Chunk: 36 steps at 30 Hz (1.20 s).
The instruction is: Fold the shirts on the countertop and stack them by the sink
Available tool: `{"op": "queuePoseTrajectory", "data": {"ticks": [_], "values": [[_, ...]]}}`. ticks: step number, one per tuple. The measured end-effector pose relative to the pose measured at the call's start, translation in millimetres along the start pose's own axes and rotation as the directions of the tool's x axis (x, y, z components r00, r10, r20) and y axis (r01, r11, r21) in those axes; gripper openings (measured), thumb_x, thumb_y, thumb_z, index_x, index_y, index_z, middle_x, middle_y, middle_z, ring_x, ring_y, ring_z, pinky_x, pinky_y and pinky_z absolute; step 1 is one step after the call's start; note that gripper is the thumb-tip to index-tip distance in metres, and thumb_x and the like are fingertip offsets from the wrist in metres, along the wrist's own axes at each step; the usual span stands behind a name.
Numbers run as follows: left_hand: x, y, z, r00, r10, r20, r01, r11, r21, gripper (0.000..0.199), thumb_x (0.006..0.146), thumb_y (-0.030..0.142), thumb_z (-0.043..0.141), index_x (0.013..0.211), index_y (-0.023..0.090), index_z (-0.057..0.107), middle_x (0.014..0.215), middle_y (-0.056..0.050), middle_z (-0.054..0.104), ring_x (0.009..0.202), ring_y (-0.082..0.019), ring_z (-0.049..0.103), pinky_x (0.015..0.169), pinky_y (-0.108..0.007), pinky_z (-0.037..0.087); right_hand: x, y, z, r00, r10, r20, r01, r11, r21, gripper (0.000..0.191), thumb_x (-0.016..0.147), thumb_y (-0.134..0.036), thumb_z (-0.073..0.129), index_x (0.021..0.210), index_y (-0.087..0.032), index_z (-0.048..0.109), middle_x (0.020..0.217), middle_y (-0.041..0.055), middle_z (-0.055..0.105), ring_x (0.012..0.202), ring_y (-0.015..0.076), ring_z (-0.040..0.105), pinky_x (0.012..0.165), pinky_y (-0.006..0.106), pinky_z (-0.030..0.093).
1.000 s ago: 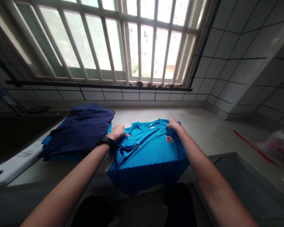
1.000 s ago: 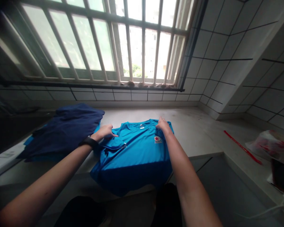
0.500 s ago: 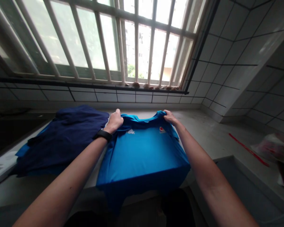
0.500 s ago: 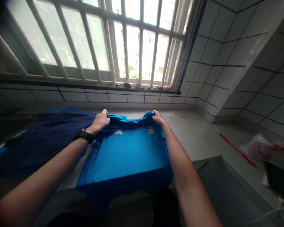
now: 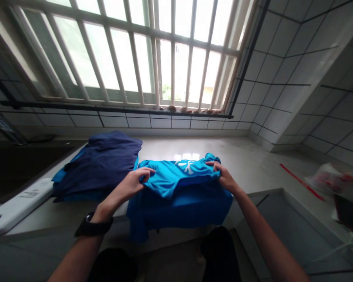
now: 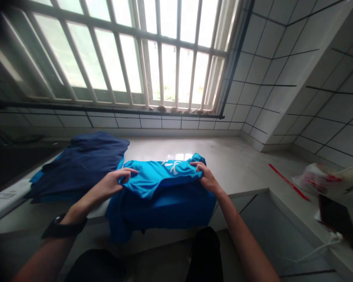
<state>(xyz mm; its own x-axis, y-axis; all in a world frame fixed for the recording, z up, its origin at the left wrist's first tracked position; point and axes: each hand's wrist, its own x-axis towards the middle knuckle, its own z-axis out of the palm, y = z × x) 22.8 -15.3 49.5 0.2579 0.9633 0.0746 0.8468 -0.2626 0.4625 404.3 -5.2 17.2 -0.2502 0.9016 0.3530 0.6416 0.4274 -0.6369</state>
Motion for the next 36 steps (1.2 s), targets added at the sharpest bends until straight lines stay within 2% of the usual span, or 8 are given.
{"op": "queuePoseTrajectory", "data": {"ticks": [3, 7, 14, 21, 24, 28, 32, 36], "values": [[-13, -24, 32.6, 0.991, 0.134, 0.010, -0.132, 0.984, -0.119, 0.013, 0.059, 0.014, 0.053, 0.062, 0.024, 0.046, 0.128, -0.011, 0.071, 0.121, -0.029, 0.064, 0.100, -0.038, 0.053, -41, 12, 21, 0.989, -0.057, 0.136, 0.051, 0.998, 0.044, 0.013, 0.084, -0.014, 0.053, 0.084, -0.022, 0.063, 0.140, 0.0111, 0.064, 0.127, 0.0260, 0.060, 0.109, 0.041, 0.046], [4, -33, 53.4, 0.990, 0.129, -0.050, -0.132, 0.989, -0.073, 0.013, 0.056, 0.011, 0.049, 0.062, 0.023, 0.047, 0.119, -0.012, 0.070, 0.109, -0.027, 0.066, 0.096, -0.037, 0.053, -47, 22, 42, 0.990, -0.089, 0.111, 0.086, 0.996, 0.034, 0.034, 0.086, -0.012, 0.052, 0.113, -0.021, 0.071, 0.149, 0.0120, 0.057, 0.138, 0.0257, 0.054, 0.117, 0.044, 0.041], [55, -18, 51.7, 0.996, 0.028, -0.089, -0.017, 0.993, 0.118, 0.017, 0.074, 0.008, 0.046, 0.064, 0.021, 0.048, 0.087, -0.008, 0.061, 0.082, -0.019, 0.059, 0.084, -0.031, 0.051, 3, 43, 51, 0.998, -0.011, 0.054, 0.010, 1.000, 0.008, 0.044, 0.093, -0.023, 0.052, 0.134, -0.022, 0.066, 0.146, 0.0076, 0.062, 0.139, 0.0254, 0.053, 0.122, 0.043, 0.036], [93, -1, 24.7, 0.985, -0.123, -0.120, 0.148, 0.963, 0.227, 0.015, 0.068, 0.006, 0.051, 0.065, 0.020, 0.053, 0.084, -0.010, 0.063, 0.087, -0.024, 0.066, 0.081, -0.032, 0.051, 73, 34, 37, 0.987, 0.153, 0.052, -0.146, 0.982, -0.120, 0.033, 0.079, -0.010, 0.048, 0.103, -0.016, 0.070, 0.115, 0.0123, 0.074, 0.109, 0.0256, 0.067, 0.109, 0.041, 0.047], [82, 1, 9.5, 0.969, -0.078, -0.235, 0.119, 0.979, 0.166, 0.017, 0.065, 0.005, 0.048, 0.068, 0.021, 0.053, 0.088, -0.012, 0.068, 0.092, -0.027, 0.067, 0.083, -0.033, 0.051, 74, 21, 25, 0.993, 0.091, -0.073, -0.098, 0.990, -0.101, 0.033, 0.071, -0.009, 0.047, 0.097, -0.019, 0.066, 0.110, 0.0109, 0.074, 0.103, 0.0241, 0.066, 0.103, 0.037, 0.049], [36, -6, -1.6, 0.922, 0.090, -0.377, -0.077, 0.996, 0.051, 0.016, 0.063, 0.009, 0.047, 0.068, 0.023, 0.050, 0.114, -0.013, 0.073, 0.113, -0.028, 0.066, 0.097, -0.035, 0.051, 26, 15, 17, 0.981, -0.025, -0.194, 0.037, 0.998, 0.055, 0.013, 0.077, -0.021, 0.049, 0.086, -0.023, 0.057, 0.110, 0.0090, 0.073, 0.101, 0.0235, 0.066, 0.094, 0.035, 0.051], [-11, -19, -0.5, 0.941, 0.130, -0.312, -0.134, 0.991, 0.010, 0.014, 0.060, 0.011, 0.047, 0.062, 0.025, 0.044, 0.128, -0.013, 0.072, 0.122, -0.030, 0.064, 0.102, -0.039, 0.052, -35, 14, 15, 0.995, 0.002, -0.102, 0.008, 0.995, 0.097, 0.002, 0.076, -0.025, 0.049, 0.077, -0.024, 0.051, 0.098, 0.0071, 0.073, 0.093, 0.0231, 0.066, 0.087, 0.035, 0.051], [-34, -31, 2.0, 0.958, 0.198, -0.209, -0.187, 0.980, 0.072, 0.019, 0.059, 0.014, 0.050, 0.073, 0.022, 0.062, 0.145, -0.011, 0.063, 0.137, -0.033, 0.055, 0.113, -0.048, 0.047, -70, 4, 3, 0.991, -0.063, 0.117, 0.055, 0.996, 0.076, 0.026, 0.072, -0.019, 0.053, 0.096, -0.021, 0.064, 0.106, 0.0050, 0.071, 0.094, 0.0206, 0.066, 0.086, 0.031, 0.050]]}}
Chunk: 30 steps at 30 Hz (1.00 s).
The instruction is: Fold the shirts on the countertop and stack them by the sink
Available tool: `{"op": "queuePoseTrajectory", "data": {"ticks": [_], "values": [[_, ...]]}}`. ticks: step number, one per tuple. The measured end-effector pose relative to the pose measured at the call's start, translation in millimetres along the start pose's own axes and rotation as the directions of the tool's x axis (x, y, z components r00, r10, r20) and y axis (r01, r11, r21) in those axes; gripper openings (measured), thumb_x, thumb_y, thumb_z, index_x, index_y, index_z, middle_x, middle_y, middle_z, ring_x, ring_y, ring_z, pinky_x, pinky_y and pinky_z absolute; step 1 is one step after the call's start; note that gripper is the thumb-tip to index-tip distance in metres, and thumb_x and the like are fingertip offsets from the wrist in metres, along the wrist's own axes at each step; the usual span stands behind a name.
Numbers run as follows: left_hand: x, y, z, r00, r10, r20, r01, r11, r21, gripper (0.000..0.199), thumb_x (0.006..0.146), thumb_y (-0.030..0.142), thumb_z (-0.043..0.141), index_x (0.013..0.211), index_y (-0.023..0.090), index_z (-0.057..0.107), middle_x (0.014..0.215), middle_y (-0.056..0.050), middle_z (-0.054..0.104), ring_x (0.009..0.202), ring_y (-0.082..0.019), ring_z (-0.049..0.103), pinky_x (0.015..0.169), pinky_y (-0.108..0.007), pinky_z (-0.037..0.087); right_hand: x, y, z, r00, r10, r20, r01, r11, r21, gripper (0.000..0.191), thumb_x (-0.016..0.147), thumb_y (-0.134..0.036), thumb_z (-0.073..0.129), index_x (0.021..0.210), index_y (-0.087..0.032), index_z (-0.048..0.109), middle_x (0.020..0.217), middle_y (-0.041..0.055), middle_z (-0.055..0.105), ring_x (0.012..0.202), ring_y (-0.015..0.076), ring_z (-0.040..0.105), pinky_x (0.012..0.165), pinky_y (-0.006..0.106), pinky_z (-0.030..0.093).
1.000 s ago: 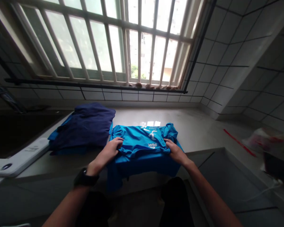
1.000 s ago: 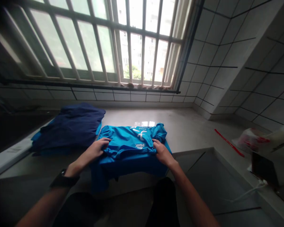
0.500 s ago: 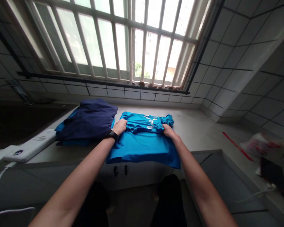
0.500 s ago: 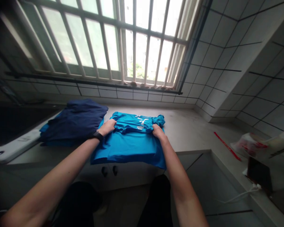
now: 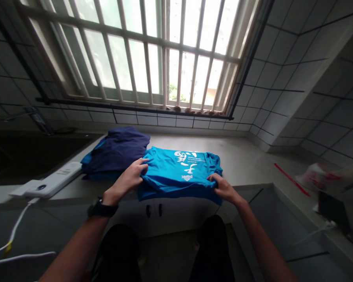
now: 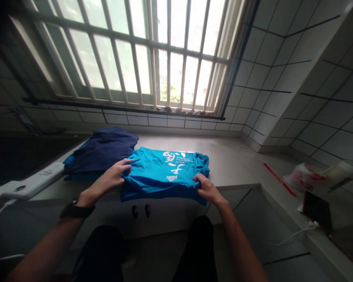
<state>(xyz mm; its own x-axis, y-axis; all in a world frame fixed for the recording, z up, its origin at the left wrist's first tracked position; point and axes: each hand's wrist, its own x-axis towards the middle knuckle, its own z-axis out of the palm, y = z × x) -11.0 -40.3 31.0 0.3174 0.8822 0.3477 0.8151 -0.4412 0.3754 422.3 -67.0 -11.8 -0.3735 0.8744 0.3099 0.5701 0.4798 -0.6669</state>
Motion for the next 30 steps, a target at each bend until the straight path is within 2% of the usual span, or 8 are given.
{"op": "queuePoseTrajectory", "data": {"ticks": [2, 5, 9, 11, 13, 23, 27, 30], "values": [[-4, 2, 0.7, 1.000, 0.023, -0.016, -0.022, 0.998, 0.052, 0.035, 0.062, 0.014, 0.052, 0.091, 0.020, 0.071, 0.152, -0.011, 0.057, 0.146, -0.034, 0.045, 0.120, -0.052, 0.039, -5, -9, -9, 0.989, 0.028, 0.143, -0.021, 0.999, -0.050, 0.044, 0.072, -0.016, 0.054, 0.113, -0.021, 0.067, 0.110, 0.0039, 0.071, 0.092, 0.0191, 0.066, 0.085, 0.029, 0.051], [-4, 14, 11.5, 0.998, 0.057, -0.019, -0.055, 0.996, 0.076, 0.043, 0.077, 0.018, 0.051, 0.113, 0.022, 0.073, 0.155, -0.009, 0.054, 0.145, -0.031, 0.047, 0.121, -0.049, 0.039, 1, -23, -16, 0.983, 0.179, 0.030, -0.168, 0.960, -0.226, 0.051, 0.082, -0.012, 0.048, 0.128, -0.022, 0.066, 0.123, 0.0066, 0.070, 0.103, 0.0200, 0.067, 0.093, 0.030, 0.050], [-4, 30, 47.3, 0.996, 0.032, 0.086, -0.043, 0.990, 0.134, 0.044, 0.089, 0.041, 0.060, 0.128, 0.024, 0.070, 0.149, -0.013, 0.059, 0.138, -0.033, 0.054, 0.115, -0.050, 0.045, 17, -36, 0, 0.873, 0.477, -0.104, -0.448, 0.699, -0.558, 0.051, 0.098, -0.026, 0.046, 0.147, -0.020, 0.056, 0.148, 0.0171, 0.056, 0.128, 0.0298, 0.059, 0.106, 0.040, 0.047], [-8, 31, 64.8, 0.997, -0.032, 0.071, 0.017, 0.980, 0.197, 0.045, 0.091, 0.045, 0.061, 0.132, 0.027, 0.069, 0.148, -0.014, 0.060, 0.139, -0.035, 0.053, 0.115, -0.055, 0.043, 24, -37, 11, 0.812, 0.579, -0.077, -0.472, 0.573, -0.669, 0.053, 0.101, -0.032, 0.044, 0.152, -0.020, 0.052, 0.151, 0.0205, 0.052, 0.132, 0.0342, 0.058, 0.105, 0.046, 0.047], [-13, 32, 74.9, 0.997, -0.067, 0.046, 0.055, 0.971, 0.233, 0.044, 0.094, 0.044, 0.058, 0.134, 0.029, 0.068, 0.150, -0.013, 0.059, 0.140, -0.034, 0.051, 0.117, -0.054, 0.041, 30, -33, 16, 0.794, 0.606, -0.052, -0.455, 0.534, -0.712, 0.053, 0.102, -0.029, 0.038, 0.154, -0.022, 0.051, 0.151, 0.0217, 0.052, 0.130, 0.0352, 0.059, 0.103, 0.049, 0.048], [-29, 76, 71.3, 0.981, -0.169, 0.098, 0.124, 0.927, 0.354, 0.055, 0.097, 0.055, 0.052, 0.140, 0.024, 0.066, 0.144, -0.016, 0.062, 0.129, -0.036, 0.057, 0.101, -0.048, 0.049, 106, 30, 1, 0.843, 0.536, 0.041, -0.373, 0.638, -0.674, 0.061, 0.098, -0.010, 0.041, 0.158, -0.017, 0.045, 0.161, 0.0201, 0.043, 0.143, 0.0306, 0.050, 0.114, 0.045, 0.044], [-33, 102, 87.2, 0.989, -0.119, 0.088, 0.085, 0.944, 0.320, 0.061, 0.097, 0.062, 0.048, 0.138, 0.021, 0.067, 0.128, -0.017, 0.071, 0.119, -0.035, 0.063, 0.094, -0.045, 0.051, 152, 32, 5, 0.903, 0.430, -0.026, -0.367, 0.737, -0.568, 0.042, 0.102, -0.015, 0.048, 0.141, -0.017, 0.062, 0.149, 0.0219, 0.056, 0.133, 0.0311, 0.058, 0.109, 0.048, 0.048], [-26, 130, 94.7, 0.990, -0.089, 0.112, 0.056, 0.961, 0.271, 0.067, 0.095, 0.066, 0.049, 0.133, 0.016, 0.070, 0.113, -0.021, 0.074, 0.109, -0.035, 0.066, 0.091, -0.046, 0.051, 175, 19, 17, 0.949, 0.305, -0.081, -0.305, 0.820, -0.485, 0.032, 0.101, -0.033, 0.062, 0.131, -0.020, 0.065, 0.137, 0.0132, 0.063, 0.118, 0.0262, 0.064, 0.100, 0.046, 0.055]]}}
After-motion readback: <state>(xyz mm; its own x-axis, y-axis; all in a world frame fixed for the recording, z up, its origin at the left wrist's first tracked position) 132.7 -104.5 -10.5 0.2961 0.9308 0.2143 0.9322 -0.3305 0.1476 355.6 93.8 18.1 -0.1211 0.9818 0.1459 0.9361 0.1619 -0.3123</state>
